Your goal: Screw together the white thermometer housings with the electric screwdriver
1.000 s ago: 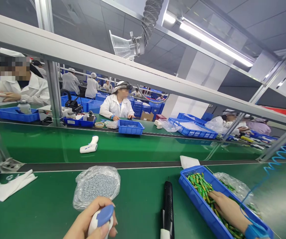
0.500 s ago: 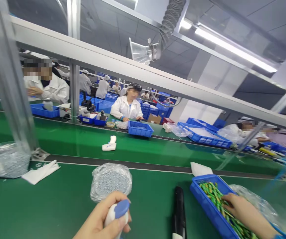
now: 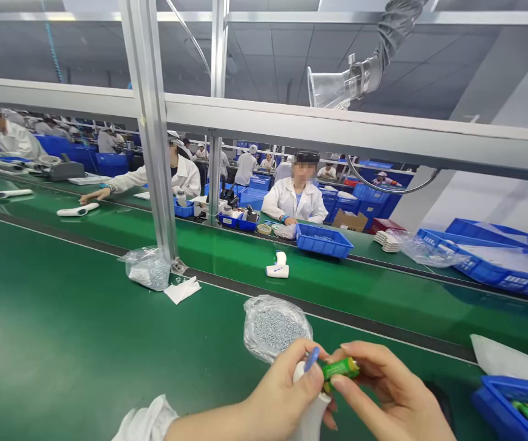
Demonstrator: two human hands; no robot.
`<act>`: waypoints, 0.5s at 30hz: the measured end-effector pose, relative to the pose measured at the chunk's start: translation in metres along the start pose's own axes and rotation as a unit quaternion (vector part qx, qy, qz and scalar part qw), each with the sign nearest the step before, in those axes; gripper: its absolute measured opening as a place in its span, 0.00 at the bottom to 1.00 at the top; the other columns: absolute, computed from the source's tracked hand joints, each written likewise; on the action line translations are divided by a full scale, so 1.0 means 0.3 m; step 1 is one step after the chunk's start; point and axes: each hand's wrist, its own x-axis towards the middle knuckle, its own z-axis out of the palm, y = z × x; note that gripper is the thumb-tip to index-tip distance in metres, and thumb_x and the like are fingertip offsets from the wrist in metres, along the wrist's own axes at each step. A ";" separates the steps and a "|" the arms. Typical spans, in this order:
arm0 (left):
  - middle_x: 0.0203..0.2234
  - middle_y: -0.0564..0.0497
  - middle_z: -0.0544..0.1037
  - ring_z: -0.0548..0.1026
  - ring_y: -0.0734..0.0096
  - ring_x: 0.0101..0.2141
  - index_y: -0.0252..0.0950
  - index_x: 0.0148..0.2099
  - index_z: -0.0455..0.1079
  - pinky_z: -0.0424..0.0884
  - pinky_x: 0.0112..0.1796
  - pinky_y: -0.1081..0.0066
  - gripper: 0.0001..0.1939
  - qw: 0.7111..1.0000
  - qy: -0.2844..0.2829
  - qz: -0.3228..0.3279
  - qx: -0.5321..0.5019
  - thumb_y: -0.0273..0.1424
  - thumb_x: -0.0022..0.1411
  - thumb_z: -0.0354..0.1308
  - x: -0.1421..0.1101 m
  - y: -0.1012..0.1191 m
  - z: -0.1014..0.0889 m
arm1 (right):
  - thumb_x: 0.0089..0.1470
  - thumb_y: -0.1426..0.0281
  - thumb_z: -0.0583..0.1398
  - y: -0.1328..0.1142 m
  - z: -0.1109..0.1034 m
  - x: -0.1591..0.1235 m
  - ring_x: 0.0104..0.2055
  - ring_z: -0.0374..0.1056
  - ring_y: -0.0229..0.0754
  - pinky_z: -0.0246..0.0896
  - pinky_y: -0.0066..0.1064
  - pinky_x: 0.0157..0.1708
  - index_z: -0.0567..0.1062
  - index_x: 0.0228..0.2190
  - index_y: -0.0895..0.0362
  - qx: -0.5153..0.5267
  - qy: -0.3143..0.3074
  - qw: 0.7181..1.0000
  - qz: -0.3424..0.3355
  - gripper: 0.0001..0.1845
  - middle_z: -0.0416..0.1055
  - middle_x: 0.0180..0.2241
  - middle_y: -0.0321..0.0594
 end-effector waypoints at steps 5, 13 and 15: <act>0.22 0.56 0.65 0.66 0.84 0.20 0.34 0.40 0.57 0.62 0.23 0.81 0.31 1.000 -0.007 0.026 0.013 0.56 0.48 0.53 0.007 -0.016 -0.006 | 0.64 0.63 0.57 0.000 -0.002 0.025 0.31 0.66 0.43 0.67 0.20 0.28 0.71 0.44 0.53 -0.031 -0.081 0.996 -0.021 0.09 0.65 0.35 0.37; 0.19 0.56 0.66 0.66 0.82 0.17 0.33 0.40 0.58 0.63 0.20 0.80 0.34 1.000 0.024 -0.010 -0.015 0.59 0.46 0.51 0.015 -0.023 -0.004 | 0.68 0.68 0.50 -0.007 0.005 0.040 0.36 0.65 0.41 0.65 0.18 0.30 0.62 0.53 0.51 -0.167 -0.093 0.966 -0.175 0.13 0.62 0.39 0.39; 0.18 0.56 0.66 0.66 0.82 0.17 0.33 0.40 0.58 0.63 0.19 0.80 0.34 0.999 0.033 -0.013 -0.022 0.59 0.47 0.49 0.017 -0.029 -0.008 | 0.69 0.68 0.50 -0.007 0.001 0.044 0.35 0.65 0.41 0.65 0.17 0.29 0.61 0.54 0.52 -0.170 -0.101 0.962 -0.186 0.13 0.62 0.38 0.40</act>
